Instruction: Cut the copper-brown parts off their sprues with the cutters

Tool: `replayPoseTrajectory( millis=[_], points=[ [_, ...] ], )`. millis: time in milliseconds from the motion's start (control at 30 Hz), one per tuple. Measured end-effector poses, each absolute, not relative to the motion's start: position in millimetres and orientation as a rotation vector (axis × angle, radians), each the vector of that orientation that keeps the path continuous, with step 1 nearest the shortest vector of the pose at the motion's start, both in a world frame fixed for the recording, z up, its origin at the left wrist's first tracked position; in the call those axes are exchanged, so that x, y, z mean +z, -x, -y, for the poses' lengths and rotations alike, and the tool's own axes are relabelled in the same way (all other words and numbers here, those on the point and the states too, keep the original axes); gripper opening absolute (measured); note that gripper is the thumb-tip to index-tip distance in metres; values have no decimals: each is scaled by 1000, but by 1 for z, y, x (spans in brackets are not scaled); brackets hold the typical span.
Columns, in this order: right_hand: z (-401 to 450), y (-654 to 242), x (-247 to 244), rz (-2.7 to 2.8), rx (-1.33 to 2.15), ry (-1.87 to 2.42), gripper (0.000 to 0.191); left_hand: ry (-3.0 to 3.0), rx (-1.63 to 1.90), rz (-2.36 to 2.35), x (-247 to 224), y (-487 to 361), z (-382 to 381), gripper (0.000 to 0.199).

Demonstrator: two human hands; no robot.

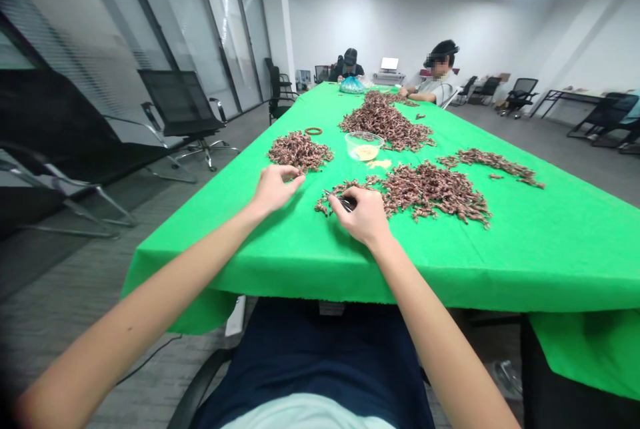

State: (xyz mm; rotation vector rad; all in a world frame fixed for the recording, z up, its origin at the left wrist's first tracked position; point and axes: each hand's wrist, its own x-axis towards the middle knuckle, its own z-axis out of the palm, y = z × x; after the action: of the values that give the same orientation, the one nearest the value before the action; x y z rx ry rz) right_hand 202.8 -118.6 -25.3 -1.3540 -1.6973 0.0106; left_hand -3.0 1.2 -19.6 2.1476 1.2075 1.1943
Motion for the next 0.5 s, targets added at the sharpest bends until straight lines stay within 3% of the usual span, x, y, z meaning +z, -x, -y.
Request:
replayPoseTrajectory(
  millis=[333, 500],
  points=[
    [117, -203, -28, 1784, -1, 1405, 26, -2187, 1227, -1686, -10, 15, -7, 25],
    [117, -204, -28, 1849, -32, 1404, 27, -2097, 983, -1845, -8, 17, -6, 27]
  ],
)
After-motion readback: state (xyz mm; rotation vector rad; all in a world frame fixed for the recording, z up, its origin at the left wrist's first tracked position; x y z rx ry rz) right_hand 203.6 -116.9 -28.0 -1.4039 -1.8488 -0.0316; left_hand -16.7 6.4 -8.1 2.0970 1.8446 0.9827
